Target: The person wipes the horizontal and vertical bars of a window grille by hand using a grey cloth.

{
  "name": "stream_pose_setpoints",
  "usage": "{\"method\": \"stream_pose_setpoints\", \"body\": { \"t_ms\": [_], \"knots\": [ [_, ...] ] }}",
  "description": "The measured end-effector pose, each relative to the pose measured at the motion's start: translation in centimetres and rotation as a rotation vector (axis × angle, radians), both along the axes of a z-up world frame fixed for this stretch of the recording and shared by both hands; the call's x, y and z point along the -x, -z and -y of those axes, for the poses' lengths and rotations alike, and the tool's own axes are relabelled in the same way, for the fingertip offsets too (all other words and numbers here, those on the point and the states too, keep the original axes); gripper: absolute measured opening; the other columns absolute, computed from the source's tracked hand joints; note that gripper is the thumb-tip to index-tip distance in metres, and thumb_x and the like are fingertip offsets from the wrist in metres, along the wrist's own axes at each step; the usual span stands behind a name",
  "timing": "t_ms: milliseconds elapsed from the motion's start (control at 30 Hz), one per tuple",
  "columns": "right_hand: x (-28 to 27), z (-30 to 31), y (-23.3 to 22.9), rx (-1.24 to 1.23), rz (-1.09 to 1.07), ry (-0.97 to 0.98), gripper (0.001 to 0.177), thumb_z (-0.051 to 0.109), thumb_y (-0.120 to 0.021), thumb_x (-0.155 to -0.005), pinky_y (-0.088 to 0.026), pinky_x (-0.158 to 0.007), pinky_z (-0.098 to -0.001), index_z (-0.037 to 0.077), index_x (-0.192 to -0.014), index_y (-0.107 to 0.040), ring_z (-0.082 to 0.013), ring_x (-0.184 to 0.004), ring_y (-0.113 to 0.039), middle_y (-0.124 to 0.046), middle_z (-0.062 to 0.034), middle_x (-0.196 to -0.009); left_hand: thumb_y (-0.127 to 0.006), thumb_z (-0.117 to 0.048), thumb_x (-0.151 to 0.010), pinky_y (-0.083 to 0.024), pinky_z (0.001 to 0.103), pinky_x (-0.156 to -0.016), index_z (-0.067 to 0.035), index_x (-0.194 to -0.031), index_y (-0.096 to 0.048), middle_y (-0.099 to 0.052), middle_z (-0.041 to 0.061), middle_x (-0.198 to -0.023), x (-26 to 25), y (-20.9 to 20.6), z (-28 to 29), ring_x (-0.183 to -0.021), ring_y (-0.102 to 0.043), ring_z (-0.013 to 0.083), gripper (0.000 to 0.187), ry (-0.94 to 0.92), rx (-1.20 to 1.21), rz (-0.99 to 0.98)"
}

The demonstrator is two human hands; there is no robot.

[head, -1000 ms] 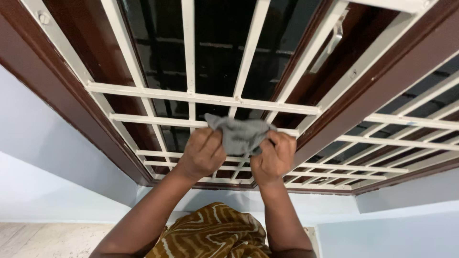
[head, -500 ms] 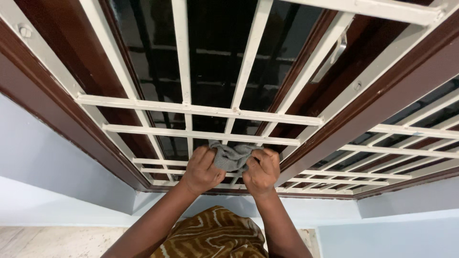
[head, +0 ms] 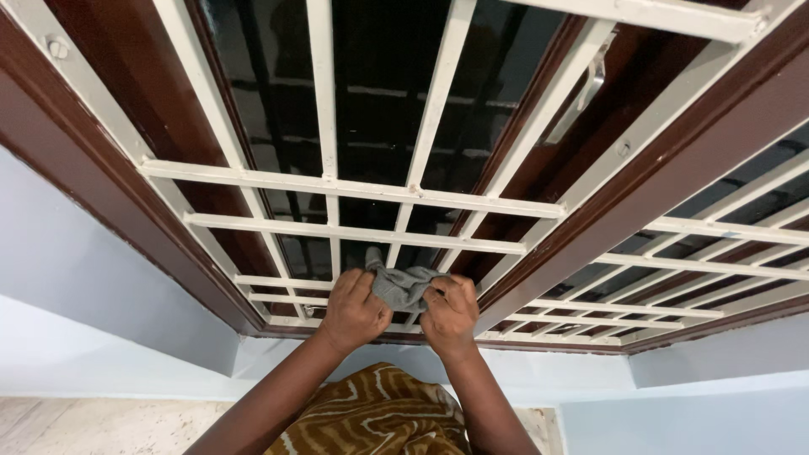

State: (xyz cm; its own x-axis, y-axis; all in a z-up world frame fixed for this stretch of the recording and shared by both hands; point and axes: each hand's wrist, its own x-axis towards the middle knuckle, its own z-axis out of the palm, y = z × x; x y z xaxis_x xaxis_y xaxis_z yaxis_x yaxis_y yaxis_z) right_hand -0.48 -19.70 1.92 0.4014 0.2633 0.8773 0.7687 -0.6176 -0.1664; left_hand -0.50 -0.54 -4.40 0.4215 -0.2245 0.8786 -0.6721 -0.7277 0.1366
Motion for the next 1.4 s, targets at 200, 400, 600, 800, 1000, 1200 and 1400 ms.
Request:
{"method": "stream_pose_setpoints", "body": {
  "t_ms": [200,400,600,800,1000,1200,1400],
  "knots": [
    [0.9,0.1,-0.9,-0.032,-0.091,-0.002,0.026,-0.015,-0.065,-0.065,-0.054,-0.069,-0.0372,-0.001,-0.085,-0.071,-0.0294,-0.088,-0.064,-0.068,-0.0126,-0.096,-0.074,-0.003,-0.063,-0.054,0.051,-0.082,0.002,-0.077,-0.058,-0.057,0.025,-0.103,0.9,-1.7,-0.2,-0.096,-0.060,0.0420,0.022,-0.011,-0.023,-0.024],
    [1.4,0.8,-8.6,-0.092,0.227,-0.096,0.020,-0.016,-0.068,-0.083,-0.054,-0.068,-0.0408,-0.003,-0.075,-0.055,-0.0318,-0.087,-0.066,-0.066,-0.0166,-0.092,-0.073,-0.002,-0.071,-0.054,0.043,-0.079,-0.003,-0.087,-0.056,-0.057,0.017,-0.103,2.8,-11.5,-0.6,-0.095,-0.060,0.0360,0.023,-0.077,-0.049,0.148],
    [-1.4,-0.4,-15.0,-0.104,0.485,0.086,0.005,-0.009,-0.073,-0.085,-0.053,-0.065,-0.0375,-0.005,-0.085,-0.071,-0.0314,-0.085,-0.066,-0.068,-0.0178,-0.094,-0.076,-0.001,-0.085,-0.054,0.039,-0.082,-0.002,-0.105,-0.059,-0.054,0.014,-0.109,0.2,-18.7,0.0,-0.102,-0.057,0.0299,0.026,-0.118,-0.080,0.359],
    [-1.1,-1.0,-14.1,-0.103,0.358,0.109,0.014,-0.018,-0.070,-0.080,-0.057,-0.073,-0.0384,-0.005,-0.085,-0.067,-0.0322,-0.092,-0.068,-0.068,-0.0165,-0.097,-0.074,-0.003,-0.075,-0.050,0.038,-0.075,-0.002,-0.100,-0.063,-0.053,0.011,-0.105,-1.6,-16.9,0.6,-0.096,-0.053,0.0268,0.027,-0.077,0.009,0.334],
    [-0.6,-0.4,-14.0,-0.082,0.198,0.064,0.020,-0.018,-0.061,-0.068,-0.054,-0.074,-0.0387,-0.006,-0.083,-0.065,-0.0329,-0.091,-0.065,-0.067,-0.0168,-0.098,-0.066,-0.013,-0.070,-0.038,0.043,-0.083,-0.010,-0.080,-0.054,-0.055,0.009,-0.102,-0.3,-16.2,0.7,-0.095,-0.052,0.0261,0.016,-0.177,-0.015,0.232],
    [0.5,-0.4,-13.9,-0.071,0.087,0.038,0.018,-0.013,-0.060,-0.067,-0.049,-0.082,-0.0394,-0.002,-0.082,-0.062,-0.0312,-0.094,-0.062,-0.066,-0.0126,-0.098,-0.070,-0.014,-0.079,-0.036,0.041,-0.092,-0.010,-0.096,-0.067,-0.053,0.003,-0.105,0.6,-16.9,0.3,-0.102,-0.050,0.0236,0.017,-0.122,-0.023,0.176],
    [0.4,-0.1,-11.9,-0.031,0.152,0.098,0.020,-0.008,-0.062,-0.064,-0.047,-0.088,-0.0433,-0.003,-0.084,-0.061,-0.0330,-0.097,-0.061,-0.066,-0.0120,-0.100,-0.074,-0.019,-0.079,-0.036,0.043,-0.091,-0.013,-0.080,-0.059,-0.054,0.004,-0.102,0.3,-14.2,0.8,-0.104,-0.049,0.0254,0.015,-0.191,-0.086,0.244]
  ]
}}
